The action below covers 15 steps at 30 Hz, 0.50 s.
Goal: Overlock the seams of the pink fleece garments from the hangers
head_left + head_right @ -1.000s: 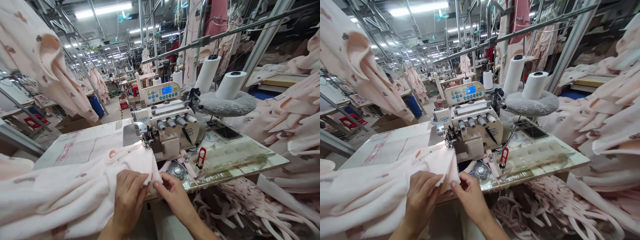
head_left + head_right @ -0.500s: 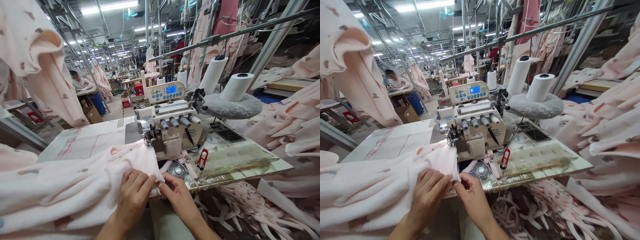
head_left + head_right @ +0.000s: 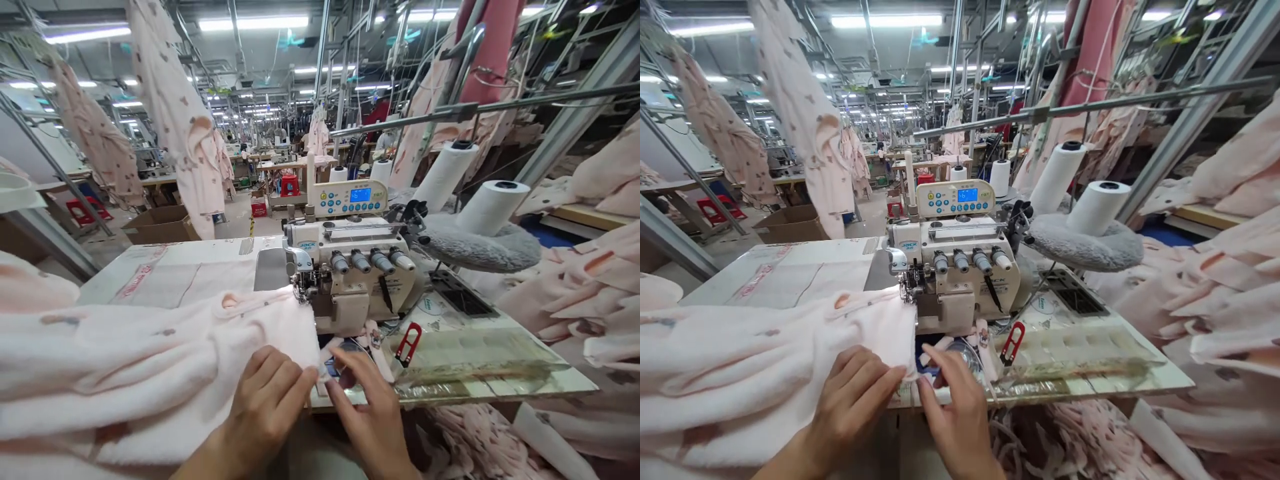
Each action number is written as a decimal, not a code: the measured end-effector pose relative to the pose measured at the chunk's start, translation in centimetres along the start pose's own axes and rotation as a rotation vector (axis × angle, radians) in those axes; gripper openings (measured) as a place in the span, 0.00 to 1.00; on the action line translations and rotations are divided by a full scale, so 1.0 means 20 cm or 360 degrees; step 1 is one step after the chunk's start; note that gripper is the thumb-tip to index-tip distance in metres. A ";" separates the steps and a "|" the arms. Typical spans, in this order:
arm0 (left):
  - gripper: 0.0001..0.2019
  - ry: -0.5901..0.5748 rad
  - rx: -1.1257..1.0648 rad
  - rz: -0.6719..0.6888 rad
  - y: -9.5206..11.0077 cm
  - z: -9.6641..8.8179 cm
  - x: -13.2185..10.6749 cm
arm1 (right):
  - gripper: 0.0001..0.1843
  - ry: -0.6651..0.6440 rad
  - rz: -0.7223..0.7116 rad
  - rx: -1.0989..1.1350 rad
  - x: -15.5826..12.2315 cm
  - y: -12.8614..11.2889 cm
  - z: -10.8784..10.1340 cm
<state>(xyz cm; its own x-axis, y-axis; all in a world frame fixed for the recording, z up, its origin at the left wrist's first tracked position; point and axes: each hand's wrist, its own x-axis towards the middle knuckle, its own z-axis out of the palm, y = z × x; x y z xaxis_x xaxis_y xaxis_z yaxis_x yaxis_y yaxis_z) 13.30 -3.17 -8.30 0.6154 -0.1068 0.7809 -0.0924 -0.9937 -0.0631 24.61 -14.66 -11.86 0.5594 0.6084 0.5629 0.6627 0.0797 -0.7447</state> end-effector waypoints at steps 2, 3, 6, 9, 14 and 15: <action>0.07 -0.0056 -0.0046 -0.0011 0.01 -0.01 0.03 | 0.17 0.0127 -0.0371 -0.0253 0.02 0.03 -0.01; 0.07 -0.0124 -0.0101 -0.0046 0.00 -0.01 0.04 | 0.17 0.0124 -0.0502 -0.0308 0.03 0.04 -0.01; 0.08 -0.0308 -0.0239 -0.0407 -0.10 -0.01 0.12 | 0.12 0.0086 -0.0652 -0.0313 0.05 0.06 0.00; 0.09 -0.0430 -0.0072 -0.0922 -0.30 0.03 0.20 | 0.10 0.0092 -0.0639 -0.0283 0.06 0.06 0.02; 0.06 -0.0734 -0.0140 -0.1195 -0.52 0.13 0.26 | 0.11 0.0108 -0.0646 -0.0284 0.06 0.07 0.02; 0.05 -0.0728 -0.0152 -0.1200 -0.53 0.14 0.27 | 0.11 0.0117 -0.0642 -0.0289 0.06 0.07 0.02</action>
<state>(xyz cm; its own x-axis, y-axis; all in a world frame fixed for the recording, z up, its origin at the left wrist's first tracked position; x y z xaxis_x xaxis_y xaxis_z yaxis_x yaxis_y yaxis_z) 19.69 6.77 -5.16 0.7899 0.5519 0.2674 0.4116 -0.8003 0.4359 25.98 -13.42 -12.33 0.2677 0.4988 0.8244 0.9082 0.1552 -0.3888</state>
